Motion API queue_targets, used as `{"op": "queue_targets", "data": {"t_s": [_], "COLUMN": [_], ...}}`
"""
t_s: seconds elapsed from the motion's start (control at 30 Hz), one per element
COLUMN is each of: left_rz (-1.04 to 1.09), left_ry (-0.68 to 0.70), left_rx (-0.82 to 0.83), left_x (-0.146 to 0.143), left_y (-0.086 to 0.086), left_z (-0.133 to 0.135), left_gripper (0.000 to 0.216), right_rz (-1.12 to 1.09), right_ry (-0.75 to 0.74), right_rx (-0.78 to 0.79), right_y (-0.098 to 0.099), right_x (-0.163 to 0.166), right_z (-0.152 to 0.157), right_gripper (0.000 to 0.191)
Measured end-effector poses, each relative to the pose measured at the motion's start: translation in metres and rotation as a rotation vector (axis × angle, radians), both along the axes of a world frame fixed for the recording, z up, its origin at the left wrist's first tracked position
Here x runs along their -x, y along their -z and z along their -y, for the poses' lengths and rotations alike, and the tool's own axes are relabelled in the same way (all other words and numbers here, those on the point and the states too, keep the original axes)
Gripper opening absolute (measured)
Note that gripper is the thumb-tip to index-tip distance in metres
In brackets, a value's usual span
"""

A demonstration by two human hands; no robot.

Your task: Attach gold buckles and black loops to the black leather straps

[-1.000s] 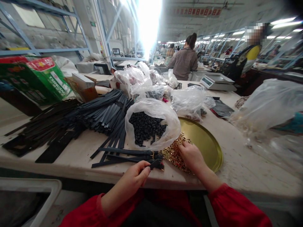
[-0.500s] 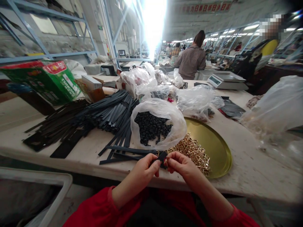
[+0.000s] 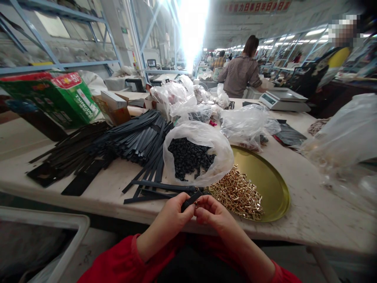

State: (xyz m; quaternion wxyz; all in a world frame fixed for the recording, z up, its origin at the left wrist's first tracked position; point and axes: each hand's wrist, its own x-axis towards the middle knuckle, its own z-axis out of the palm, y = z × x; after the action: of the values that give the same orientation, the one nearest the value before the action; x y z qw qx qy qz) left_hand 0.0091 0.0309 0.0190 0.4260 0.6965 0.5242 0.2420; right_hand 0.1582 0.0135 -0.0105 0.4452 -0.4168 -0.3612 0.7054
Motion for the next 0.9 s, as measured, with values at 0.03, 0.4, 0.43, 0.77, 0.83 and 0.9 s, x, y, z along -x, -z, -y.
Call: {"op": "queue_targets", "data": {"t_s": [0.03, 0.4, 0.43, 0.77, 0.83, 0.9], "left_rz": [0.004, 0.337, 0.313, -0.085, -0.096, -0.081], "left_ry": [-0.002, 0.030, 0.041, 0.165, 0.179, 0.186], "left_rx": [-0.003, 0.488, 0.454, 0.090, 0.042, -0.013], "left_x": [0.000, -0.001, 0.000, 0.017, 0.016, 0.014], "left_y": [0.000, -0.011, -0.011, -0.016, -0.015, -0.013], "left_z": [0.001, 0.006, 0.006, 0.011, 0.012, 0.013], "left_gripper": [0.012, 0.028, 0.028, 0.026, 0.026, 0.026], "right_rz": [0.012, 0.021, 0.009, 0.021, -0.021, -0.046], "right_ry": [0.001, 0.202, 0.204, 0.233, 0.238, 0.231], "right_rx": [0.006, -0.102, -0.117, -0.053, -0.034, -0.003], "right_y": [-0.001, -0.008, -0.007, 0.000, 0.001, 0.002], "right_x": [0.000, 0.005, 0.004, -0.003, -0.002, 0.001], "right_z": [0.000, 0.004, 0.004, 0.004, 0.005, 0.008], "right_gripper": [0.035, 0.025, 0.025, 0.026, 0.027, 0.025]}}
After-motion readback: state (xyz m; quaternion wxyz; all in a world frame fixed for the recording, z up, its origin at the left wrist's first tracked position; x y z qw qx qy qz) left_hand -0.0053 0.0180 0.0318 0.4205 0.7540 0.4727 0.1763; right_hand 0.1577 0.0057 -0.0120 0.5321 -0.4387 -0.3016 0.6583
